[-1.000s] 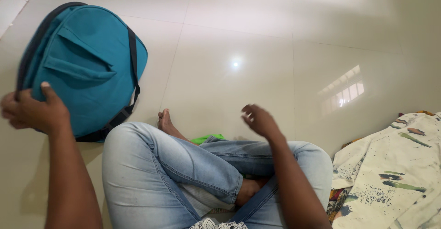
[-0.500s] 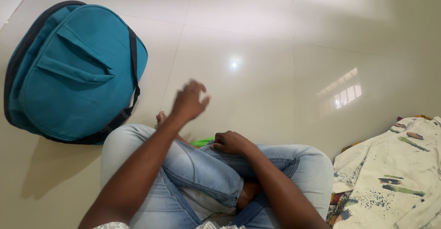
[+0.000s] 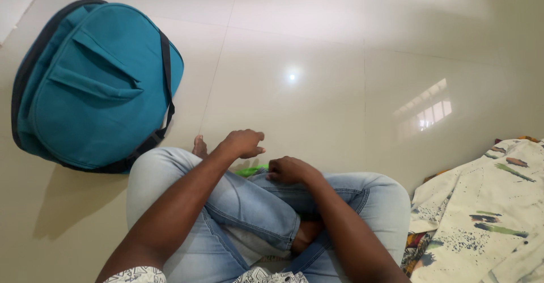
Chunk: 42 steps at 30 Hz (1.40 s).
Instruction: The person spreads a shirt out on the floor and buttons the front by hand.
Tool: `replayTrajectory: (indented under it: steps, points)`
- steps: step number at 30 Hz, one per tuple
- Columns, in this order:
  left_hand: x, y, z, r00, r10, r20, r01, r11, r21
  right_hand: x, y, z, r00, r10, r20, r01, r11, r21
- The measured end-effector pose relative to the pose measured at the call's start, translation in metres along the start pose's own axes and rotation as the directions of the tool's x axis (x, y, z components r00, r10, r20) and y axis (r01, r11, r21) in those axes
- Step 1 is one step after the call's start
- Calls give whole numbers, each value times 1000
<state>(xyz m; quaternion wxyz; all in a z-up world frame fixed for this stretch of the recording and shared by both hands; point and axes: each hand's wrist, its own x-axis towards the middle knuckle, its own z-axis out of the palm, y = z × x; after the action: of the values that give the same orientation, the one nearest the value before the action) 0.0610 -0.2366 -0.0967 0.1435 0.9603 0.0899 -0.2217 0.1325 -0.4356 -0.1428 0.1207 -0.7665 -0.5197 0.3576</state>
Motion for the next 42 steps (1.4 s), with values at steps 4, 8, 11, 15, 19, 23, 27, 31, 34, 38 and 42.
replayTrajectory:
  steps: [4,8,11,15,19,23,27,31,34,38,42]
  points:
    - [6,0,10,999,-22,37,20,998,52,-28,23,-40,971,188,-149,-188,982,12]
    - [-2,40,47,964,256,-68,-259,966,-24,-90,57,-93,840,334,-428,-300,943,146]
    - [-20,92,81,905,409,-115,-419,905,-76,-134,94,-114,735,412,-538,-290,909,299]
    - [-29,129,92,842,361,-402,-385,922,22,-172,165,-111,572,583,-577,-326,807,493]
    - [-33,135,82,870,293,-396,-339,940,-49,-202,253,-82,479,678,-558,-149,689,709]
    - [-35,139,74,893,269,-360,-309,949,-59,-239,349,-48,6,600,-800,-264,772,578]
    - [-33,139,72,901,274,-337,-312,948,-63,-304,430,-25,-307,319,-896,-557,704,441]
    - [-28,138,72,910,261,-323,-300,951,-75,-375,459,-17,-542,528,-654,-504,418,756]
    - [-27,138,74,920,248,-303,-283,956,-77,-410,465,-11,-615,537,-578,-527,265,807]
    - [-25,138,76,909,265,-322,-305,949,-81,-434,479,-10,-598,738,-312,-382,80,921]
    - [-24,139,77,907,261,-330,-306,948,-90,-443,496,-9,-596,766,-241,-316,52,947]
